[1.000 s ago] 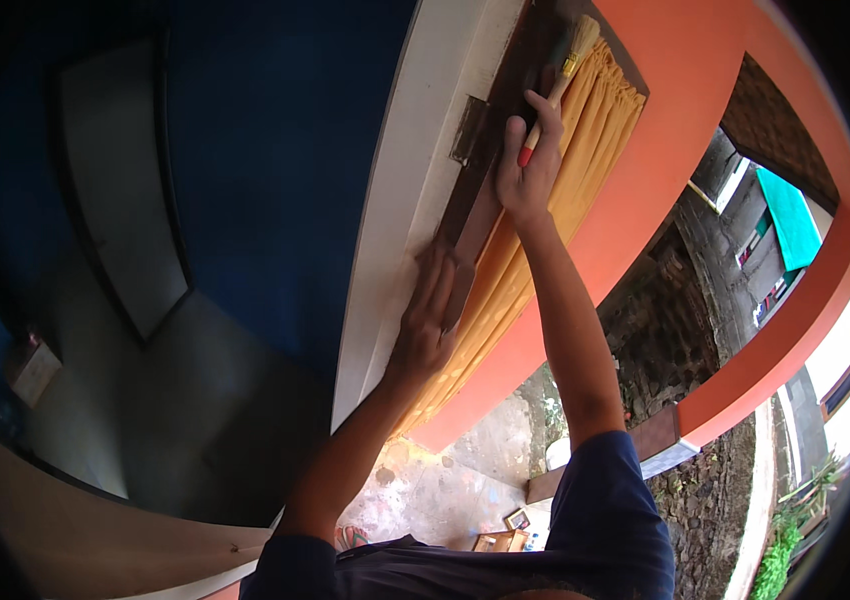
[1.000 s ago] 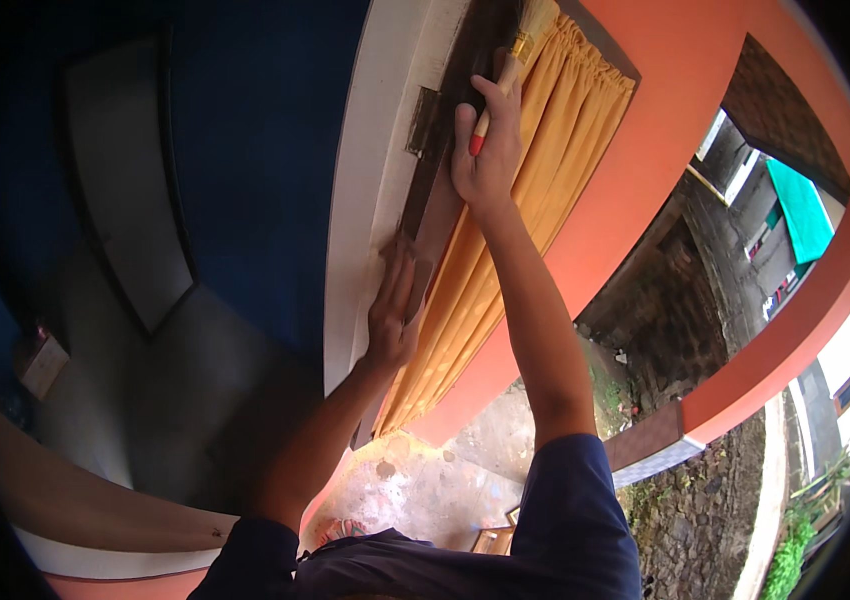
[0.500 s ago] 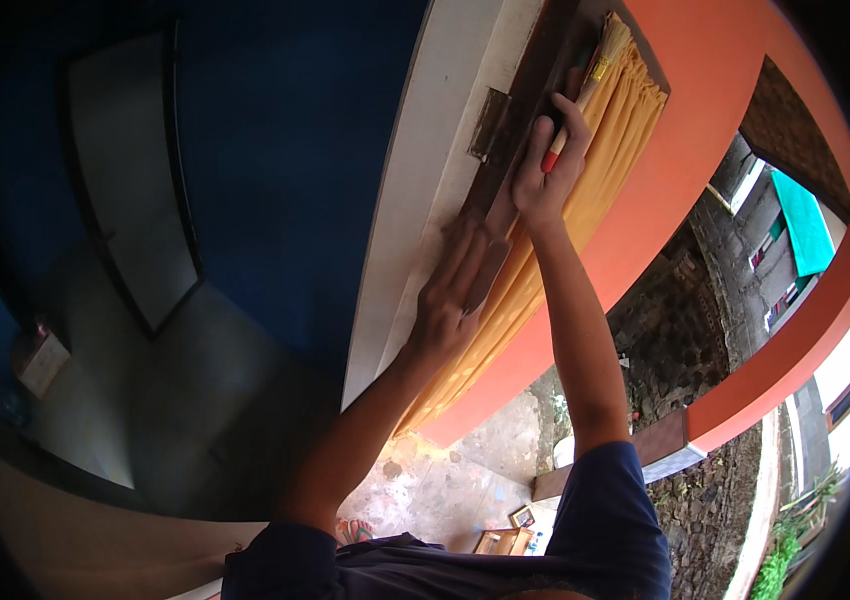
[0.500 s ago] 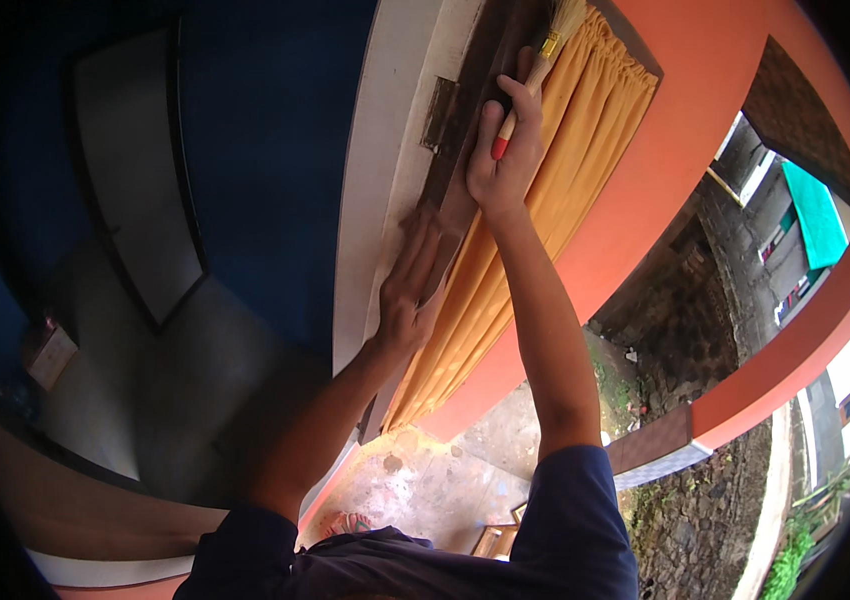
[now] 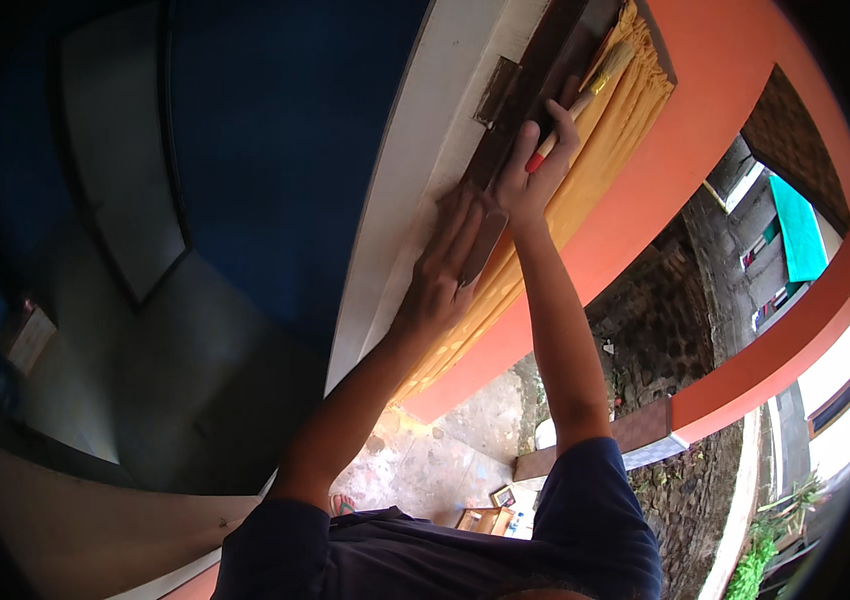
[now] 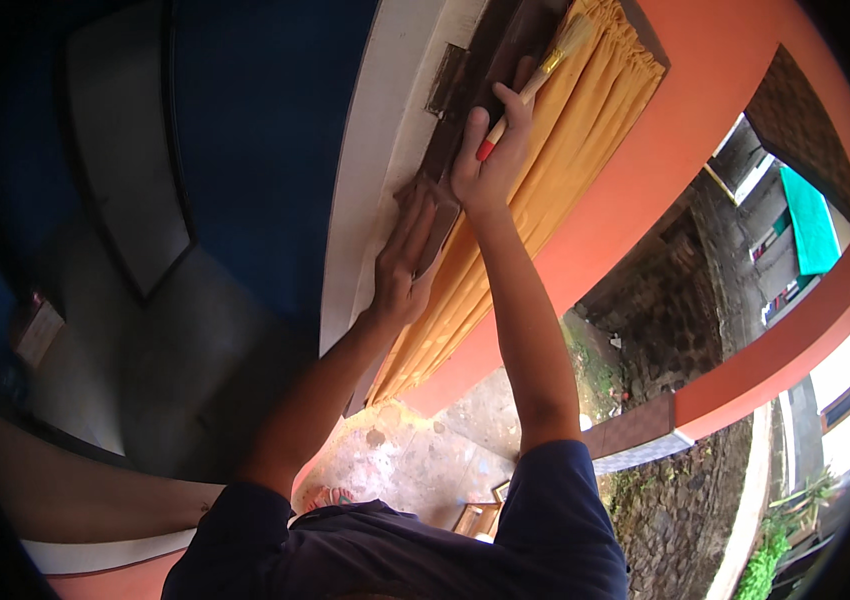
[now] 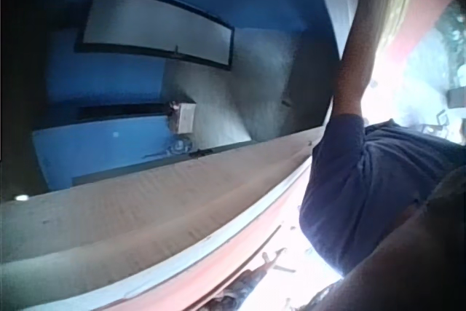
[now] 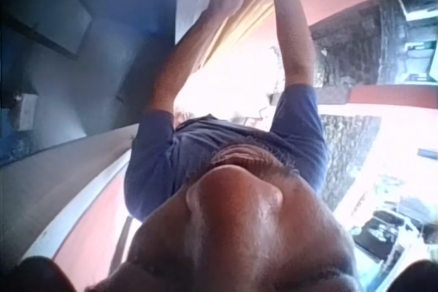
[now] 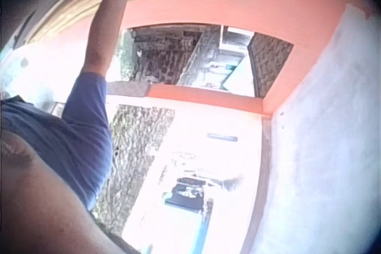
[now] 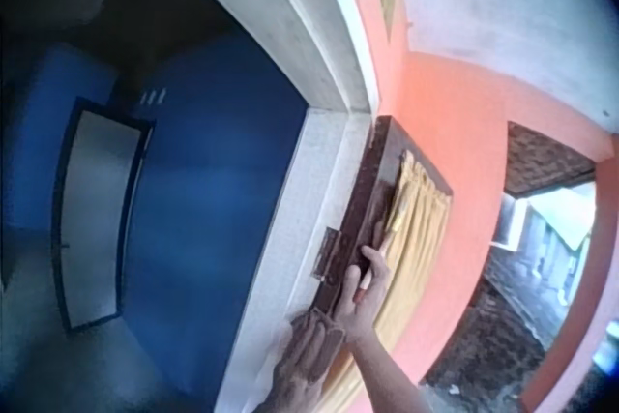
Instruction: The person paints a white door frame using a paintbrush in the right hand and smooths the surface with a sanding block in the left hand. The person repeatedly applies paint and rubs the frame to even out the finish.
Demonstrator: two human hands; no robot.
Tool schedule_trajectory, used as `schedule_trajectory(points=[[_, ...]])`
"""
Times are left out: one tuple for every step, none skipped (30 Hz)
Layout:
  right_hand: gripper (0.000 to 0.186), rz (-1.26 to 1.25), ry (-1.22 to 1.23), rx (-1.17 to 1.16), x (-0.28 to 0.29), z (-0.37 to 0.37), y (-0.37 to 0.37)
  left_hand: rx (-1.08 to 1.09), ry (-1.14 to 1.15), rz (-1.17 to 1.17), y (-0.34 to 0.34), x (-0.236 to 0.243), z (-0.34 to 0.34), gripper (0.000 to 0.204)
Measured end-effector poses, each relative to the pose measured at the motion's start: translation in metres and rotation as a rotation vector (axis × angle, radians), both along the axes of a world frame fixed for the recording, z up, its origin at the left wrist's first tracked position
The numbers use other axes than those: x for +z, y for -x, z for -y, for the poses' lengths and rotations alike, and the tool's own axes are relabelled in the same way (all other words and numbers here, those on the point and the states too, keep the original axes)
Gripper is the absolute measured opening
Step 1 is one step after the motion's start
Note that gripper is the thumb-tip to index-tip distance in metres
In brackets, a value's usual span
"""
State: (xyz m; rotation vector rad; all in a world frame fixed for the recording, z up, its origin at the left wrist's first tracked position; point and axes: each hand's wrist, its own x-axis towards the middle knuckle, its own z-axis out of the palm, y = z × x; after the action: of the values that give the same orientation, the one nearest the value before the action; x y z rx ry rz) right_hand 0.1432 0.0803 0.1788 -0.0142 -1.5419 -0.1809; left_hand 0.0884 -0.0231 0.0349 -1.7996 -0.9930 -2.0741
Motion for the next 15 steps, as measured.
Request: schedule_trajectory(points=[[0.034, 0.000, -0.004, -0.011, -0.011, -0.001, -0.001, 0.001, 0.059, -0.006, -0.003, -0.026, 0.008, 0.056], [0.036, 0.056, 0.034, -0.036, -0.024, -0.001, -0.003, 0.045, 0.097, -0.020, -0.007, -0.067, 0.013, 0.054], [0.036, 0.067, 0.058, -0.041, -0.035, -0.002, -0.007, 0.083, 0.132, -0.035, -0.014, -0.105, 0.017, 0.053], [0.036, 0.076, 0.080, -0.035, -0.045, -0.003, -0.006, 0.170, 0.143, -0.060, -0.016, -0.136, 0.019, 0.047], [0.036, 0.090, 0.108, -0.044, -0.055, -0.005, -0.011, 0.149, 0.163, -0.041, -0.020, -0.145, 0.025, 0.048], [0.037, 0.074, 0.055, -0.042, -0.055, -0.003, -0.007, 0.142, 0.176, -0.019, -0.020, -0.145, 0.032, 0.049], [0.037, 0.072, 0.049, -0.024, -0.056, -0.003, -0.006, 0.133, 0.190, 0.002, -0.020, -0.143, 0.037, 0.049], [0.038, 0.070, 0.044, -0.006, -0.056, -0.004, -0.006, 0.147, 0.161, -0.020, -0.020, -0.136, 0.029, 0.050], [0.039, 0.064, 0.043, 0.015, -0.060, -0.005, -0.005, 0.165, 0.136, -0.046, -0.016, -0.107, 0.020, 0.050], [0.040, 0.046, 0.078, 0.063, -0.063, -0.007, -0.005, 0.103, 0.067, -0.010, -0.013, -0.065, 0.015, 0.049], [0.042, 0.029, 0.112, 0.111, -0.066, -0.008, -0.003, 0.043, -0.005, 0.027, -0.008, -0.020, 0.010, 0.049], [0.043, 0.015, 0.146, 0.153, -0.069, -0.012, -0.004, 0.022, -0.036, -0.003, -0.003, 0.016, 0.005, 0.048], [0.044, 0.019, 0.177, 0.200, -0.073, -0.016, -0.003, 0.008, -0.074, -0.036, 0.001, 0.039, 0.005, 0.046], [0.045, 0.020, 0.209, 0.232, -0.080, -0.027, -0.007, 0.010, -0.092, -0.028, -0.002, 0.042, 0.003, 0.046], [0.043, 0.016, 0.183, 0.185, -0.078, -0.024, -0.004, 0.022, -0.105, -0.020, -0.001, 0.041, 0.002, 0.046]])
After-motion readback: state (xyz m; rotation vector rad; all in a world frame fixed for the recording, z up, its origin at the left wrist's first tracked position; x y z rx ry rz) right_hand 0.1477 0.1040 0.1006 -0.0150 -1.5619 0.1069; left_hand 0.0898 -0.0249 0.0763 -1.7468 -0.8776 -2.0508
